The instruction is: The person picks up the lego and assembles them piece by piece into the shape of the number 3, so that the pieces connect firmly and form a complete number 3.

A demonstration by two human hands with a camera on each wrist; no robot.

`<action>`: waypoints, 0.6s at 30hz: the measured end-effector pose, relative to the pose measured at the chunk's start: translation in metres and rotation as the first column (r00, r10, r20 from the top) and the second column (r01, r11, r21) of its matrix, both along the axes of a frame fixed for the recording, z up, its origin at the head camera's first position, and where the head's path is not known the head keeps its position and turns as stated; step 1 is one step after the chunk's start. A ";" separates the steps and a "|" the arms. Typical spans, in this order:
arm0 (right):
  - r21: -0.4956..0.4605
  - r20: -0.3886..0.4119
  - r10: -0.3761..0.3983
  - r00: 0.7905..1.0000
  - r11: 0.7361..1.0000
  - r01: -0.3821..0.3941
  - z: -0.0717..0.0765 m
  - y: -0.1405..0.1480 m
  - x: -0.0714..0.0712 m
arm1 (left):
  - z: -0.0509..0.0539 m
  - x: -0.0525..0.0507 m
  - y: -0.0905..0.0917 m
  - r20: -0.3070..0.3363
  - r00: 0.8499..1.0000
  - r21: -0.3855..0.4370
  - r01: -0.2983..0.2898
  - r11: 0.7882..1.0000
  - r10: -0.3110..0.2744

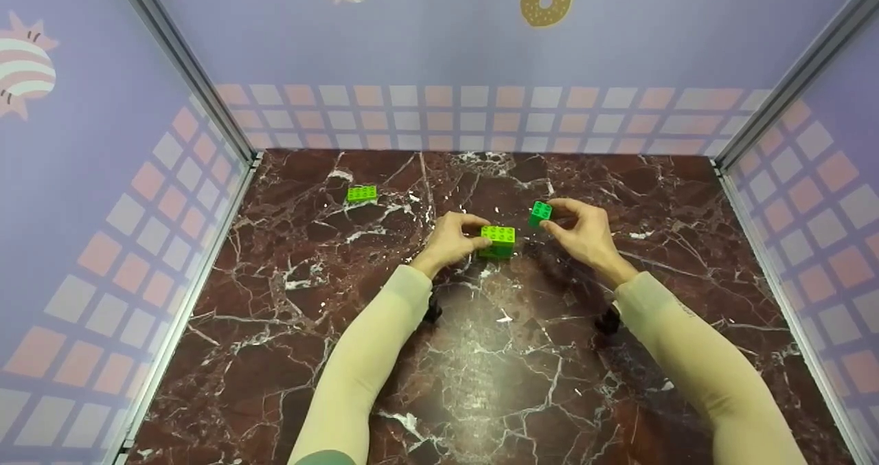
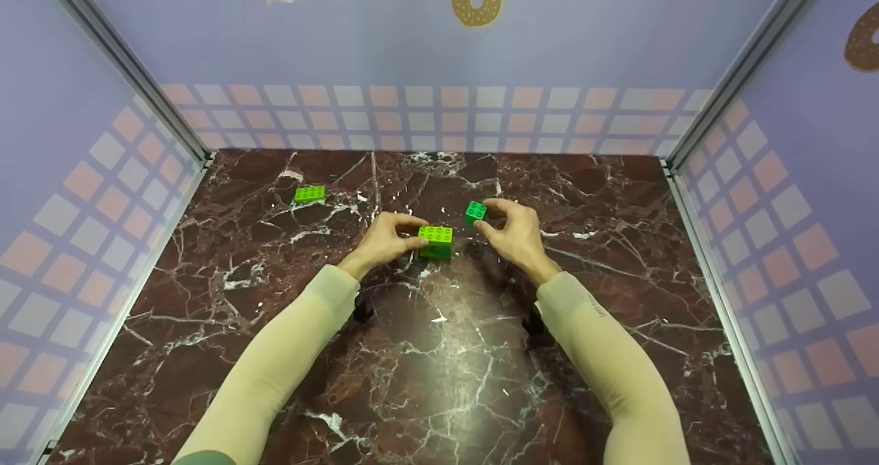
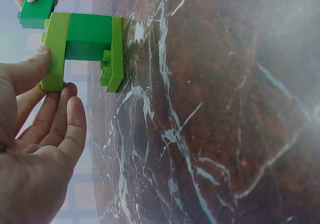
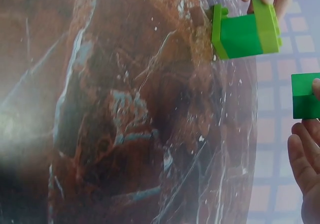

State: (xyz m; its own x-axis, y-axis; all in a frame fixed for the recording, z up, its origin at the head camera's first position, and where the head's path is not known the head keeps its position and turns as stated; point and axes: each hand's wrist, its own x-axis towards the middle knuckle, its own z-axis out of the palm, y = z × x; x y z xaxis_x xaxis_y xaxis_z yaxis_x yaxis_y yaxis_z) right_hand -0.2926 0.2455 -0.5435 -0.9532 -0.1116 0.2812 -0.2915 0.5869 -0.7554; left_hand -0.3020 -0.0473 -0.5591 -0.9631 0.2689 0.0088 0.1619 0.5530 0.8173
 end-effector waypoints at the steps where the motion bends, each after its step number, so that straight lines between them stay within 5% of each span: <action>1: -0.001 -0.005 0.006 1.000 1.000 -0.006 0.001 -0.001 0.001 | 0.000 0.000 0.000 0.002 1.000 0.002 -0.001 1.000 0.001; 18: -0.024 0.036 0.121 0.992 0.993 -0.120 0.011 -0.019 0.006 | -0.001 -0.001 0.000 -0.006 1.000 0.006 0.010 1.000 -0.010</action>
